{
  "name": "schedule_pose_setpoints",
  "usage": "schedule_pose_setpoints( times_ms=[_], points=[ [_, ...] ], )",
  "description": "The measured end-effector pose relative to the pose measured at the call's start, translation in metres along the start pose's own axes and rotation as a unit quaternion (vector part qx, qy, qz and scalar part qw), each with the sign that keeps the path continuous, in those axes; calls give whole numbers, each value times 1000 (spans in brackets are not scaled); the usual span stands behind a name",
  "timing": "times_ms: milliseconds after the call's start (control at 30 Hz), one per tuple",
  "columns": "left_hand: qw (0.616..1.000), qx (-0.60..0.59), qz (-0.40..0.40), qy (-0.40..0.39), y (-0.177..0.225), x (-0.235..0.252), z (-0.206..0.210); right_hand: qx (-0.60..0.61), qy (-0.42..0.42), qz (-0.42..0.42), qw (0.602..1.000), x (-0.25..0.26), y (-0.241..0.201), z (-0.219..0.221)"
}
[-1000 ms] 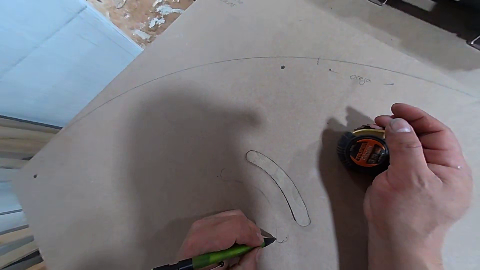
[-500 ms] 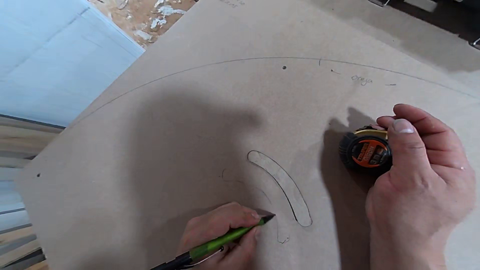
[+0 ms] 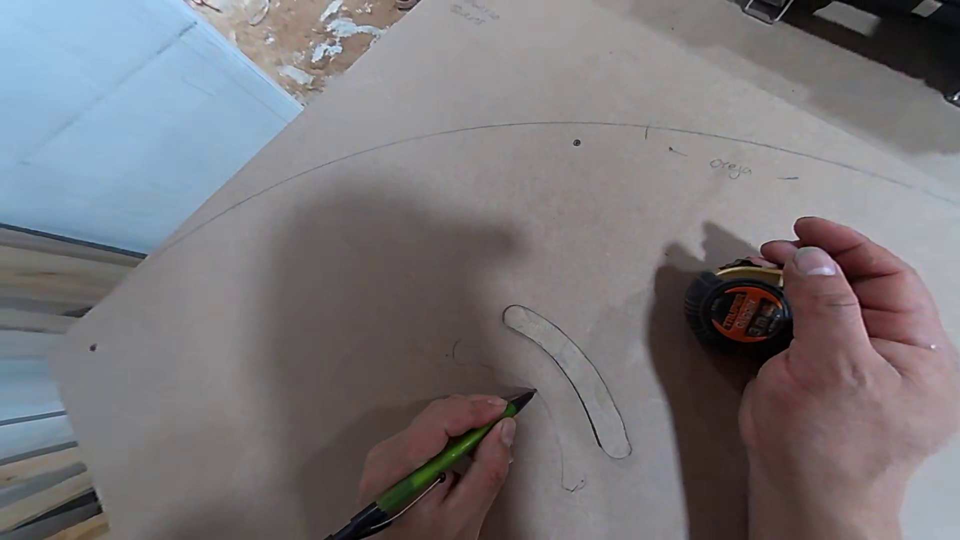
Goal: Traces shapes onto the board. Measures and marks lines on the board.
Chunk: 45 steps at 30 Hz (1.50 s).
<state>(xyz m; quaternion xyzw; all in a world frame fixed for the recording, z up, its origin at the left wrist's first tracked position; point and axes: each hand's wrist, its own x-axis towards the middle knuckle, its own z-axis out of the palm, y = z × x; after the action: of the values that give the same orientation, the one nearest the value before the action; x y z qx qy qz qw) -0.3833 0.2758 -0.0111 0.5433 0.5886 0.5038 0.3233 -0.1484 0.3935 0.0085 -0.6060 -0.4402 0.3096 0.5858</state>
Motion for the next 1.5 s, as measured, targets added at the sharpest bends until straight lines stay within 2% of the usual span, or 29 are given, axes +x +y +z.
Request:
schedule_pose_setpoints(
  times_ms=[100, 233, 367, 467, 667, 867, 1033, 1133, 1200, 1367, 1500],
  points=[
    [998, 3, -27, 61, 5, -1, 6, 7, -2, -5, 1000, 0, 1, 0],
    [996, 15, -21, 83, 5, -2, 8, 12, -5, -8, 1000, 1, 4, -1],
    [980, -2, -50, 193, 11, 1, 13, 4, -7, -13, 1000, 1, 4, -1],
    [974, -11, -68, 218, 13, 2, 14, 9, -2, -12, 1000, 1, 5, -1],
    [973, 4, -70, 218, 15, 2, 15, 4, 0, -4, 1000, 1, 4, 0],
    [993, 38, -16, 108, 7, -4, 9, 13, -1, -1, 1000, 1, 4, 0],
    [989, 23, -24, 145, 7, -1, 12, 3, -3, -13, 1000, 0, 5, -1],
    [998, 25, 9, 57, 4, -4, 7, 4, 0, -11, 1000, 0, 5, 0],
    [999, 15, 13, 35, 3, -5, 5, 6, -1, -9, 1000, 0, 5, 1],
    [986, -11, -38, 162, 8, -4, 7, 11, 2, -8, 1000, 1, 7, 0],
    [978, 10, -56, 202, 11, 3, 9, 24, 9, -5, 1000, 1, 8, 2]
  ],
)
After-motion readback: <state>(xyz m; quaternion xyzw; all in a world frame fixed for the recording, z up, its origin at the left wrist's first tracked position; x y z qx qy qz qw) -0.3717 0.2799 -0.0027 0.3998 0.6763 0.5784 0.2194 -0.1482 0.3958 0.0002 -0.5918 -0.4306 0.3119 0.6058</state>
